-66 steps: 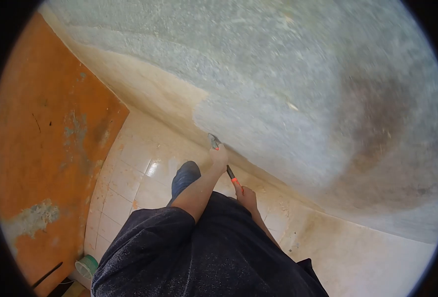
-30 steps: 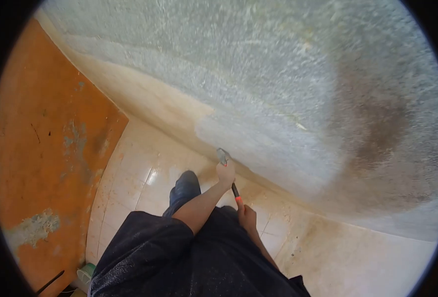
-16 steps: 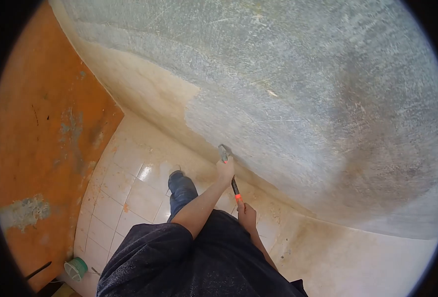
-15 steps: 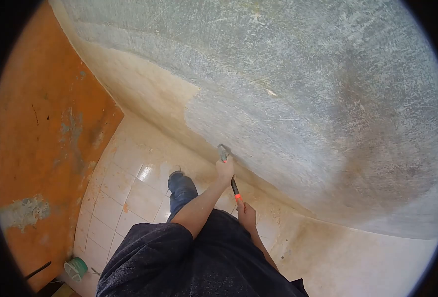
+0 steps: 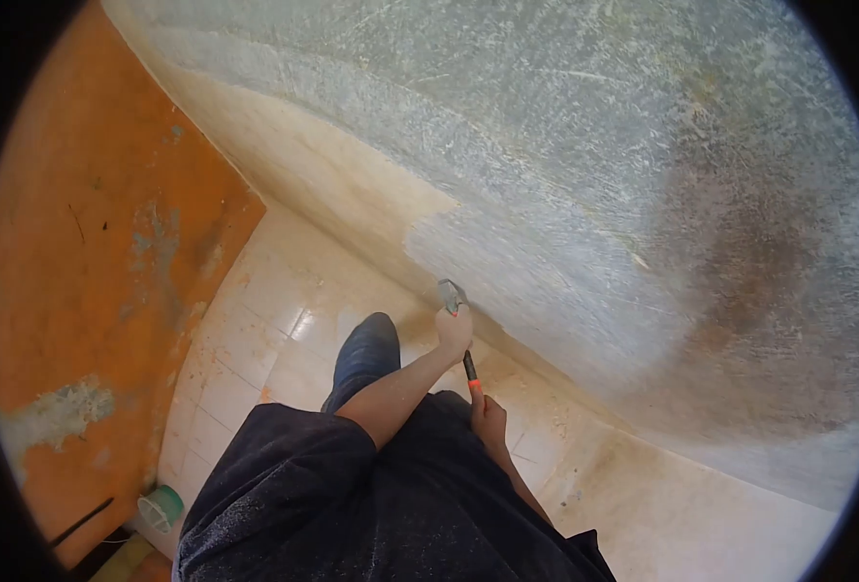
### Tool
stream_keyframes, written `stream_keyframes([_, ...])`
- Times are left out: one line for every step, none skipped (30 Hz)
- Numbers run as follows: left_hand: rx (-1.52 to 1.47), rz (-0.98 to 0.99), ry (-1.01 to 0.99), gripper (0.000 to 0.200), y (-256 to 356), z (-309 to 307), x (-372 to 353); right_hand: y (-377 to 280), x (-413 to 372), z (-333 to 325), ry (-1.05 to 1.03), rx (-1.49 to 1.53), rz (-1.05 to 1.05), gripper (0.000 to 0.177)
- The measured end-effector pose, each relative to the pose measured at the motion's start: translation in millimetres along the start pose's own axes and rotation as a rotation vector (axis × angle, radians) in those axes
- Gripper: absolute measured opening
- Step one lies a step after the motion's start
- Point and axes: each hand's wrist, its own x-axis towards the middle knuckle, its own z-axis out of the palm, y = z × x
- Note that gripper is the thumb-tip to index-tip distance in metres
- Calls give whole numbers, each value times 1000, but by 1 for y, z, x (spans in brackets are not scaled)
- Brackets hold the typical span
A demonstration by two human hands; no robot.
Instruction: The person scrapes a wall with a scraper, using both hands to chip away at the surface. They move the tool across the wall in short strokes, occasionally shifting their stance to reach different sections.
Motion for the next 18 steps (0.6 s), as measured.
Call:
stream_keyframes([40, 13, -3, 28, 0, -5, 0, -5, -5, 5, -1, 11, 6, 56])
stream_keyframes([62, 13, -10, 28, 1, -9, 2, -9, -8, 10, 3, 27, 22, 56])
stream_keyframes([68, 23, -13, 29, -2, -10, 5, -13, -10, 11, -3, 43, 37, 53])
stream_keyframes([65, 34, -19, 30, -4, -10, 4, -15, -14, 9, -6, 53, 47, 49])
stream_keyframes([67, 35, -28, 30, -5, -11, 1, -16, -20, 9, 3, 55, 50, 49])
stream_keyframes([63, 25, -57, 30, -2, -14, 0, -18, -22, 11, 20, 62, 42, 48])
stream_keyframes([56, 16, -84, 31, 3, -15, -1, -19, -23, 12, 37, 68, 31, 47])
stream_keyframes([54, 22, -90, 31, 6, -15, -2, -19, -23, 12, 45, 68, 26, 47])
stream_keyframes([58, -2, -108, 30, 7, -16, -3, -18, -25, 13, 47, 89, 36, 46])
stream_keyframes([61, -30, -124, 29, 5, -16, -4, -17, -28, 10, 45, 107, 46, 45])
stream_keyframes([54, -32, -125, 29, 0, -13, -7, -14, -32, 5, 46, 101, 44, 45])
stream_keyframes([43, -17, -142, 28, -4, -8, -11, -14, -35, -1, 43, 113, 61, 44])
stream_keyframes([34, -4, -158, 27, -11, -6, -14, -12, -40, -6, 37, 126, 82, 43])
stream_keyframes([31, -9, -158, 27, -16, -4, -15, -11, -43, -11, 37, 121, 84, 43])
stream_keyframes([15, -8, -171, 27, -15, -2, -19, -9, -43, -15, 51, 110, 70, 48])
stream_keyframes([0, -10, -183, 26, -15, 0, -24, -6, -44, -19, 66, 97, 58, 52])
stream_keyframes([-5, -15, -183, 26, -14, 2, -27, -5, -43, -22, 64, 91, 59, 52])
stream_keyframes([-22, -1, -150, 26, -13, 3, -27, -2, -40, -22, 63, 92, 28, 52])
